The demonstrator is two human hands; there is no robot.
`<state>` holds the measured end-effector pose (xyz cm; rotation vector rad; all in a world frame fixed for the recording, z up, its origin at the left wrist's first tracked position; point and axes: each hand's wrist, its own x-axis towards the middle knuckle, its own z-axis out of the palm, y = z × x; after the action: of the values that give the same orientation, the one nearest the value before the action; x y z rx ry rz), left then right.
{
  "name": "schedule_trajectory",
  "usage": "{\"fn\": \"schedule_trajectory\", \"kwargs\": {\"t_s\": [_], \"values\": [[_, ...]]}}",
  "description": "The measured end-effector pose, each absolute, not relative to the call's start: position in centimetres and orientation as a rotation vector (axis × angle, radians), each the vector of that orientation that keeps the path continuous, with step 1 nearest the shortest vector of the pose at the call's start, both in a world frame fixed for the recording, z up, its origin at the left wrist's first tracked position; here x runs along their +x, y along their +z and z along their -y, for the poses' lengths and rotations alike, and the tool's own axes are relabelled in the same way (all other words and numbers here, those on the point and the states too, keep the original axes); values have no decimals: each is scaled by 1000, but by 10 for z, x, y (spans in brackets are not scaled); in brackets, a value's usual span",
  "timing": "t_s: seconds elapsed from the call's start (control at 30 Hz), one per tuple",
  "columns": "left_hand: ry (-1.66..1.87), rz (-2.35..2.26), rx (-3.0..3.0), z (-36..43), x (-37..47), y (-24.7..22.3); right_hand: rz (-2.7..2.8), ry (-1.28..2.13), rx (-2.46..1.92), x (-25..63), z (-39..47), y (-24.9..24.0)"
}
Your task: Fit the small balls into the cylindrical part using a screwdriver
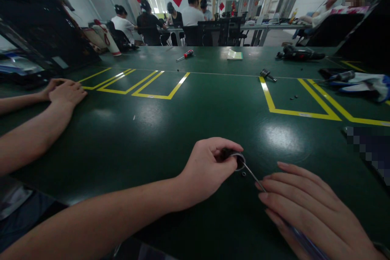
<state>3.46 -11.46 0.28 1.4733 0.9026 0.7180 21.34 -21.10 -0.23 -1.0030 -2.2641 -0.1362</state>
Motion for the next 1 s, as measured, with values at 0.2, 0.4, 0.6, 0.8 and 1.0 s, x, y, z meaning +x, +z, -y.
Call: {"fn": "schedule_trajectory", "kwargs": {"t_s": [0.2, 0.4, 0.6, 0.8, 1.0], "values": [[698, -876, 1486, 110, 30, 7, 1690, 359, -1213, 222, 215, -12], [659, -917, 1456, 103, 25, 10, 1128, 903, -1408, 218, 193, -11], [629, -909, 1415, 102, 26, 7, 1051, 935, -1453, 216, 190, -11], [649, -929, 1373, 104, 28, 9, 1403, 733, -1552, 226, 198, -17], [677, -946, 1355, 104, 31, 10, 1884, 354, -1366, 220, 209, -9]]}}
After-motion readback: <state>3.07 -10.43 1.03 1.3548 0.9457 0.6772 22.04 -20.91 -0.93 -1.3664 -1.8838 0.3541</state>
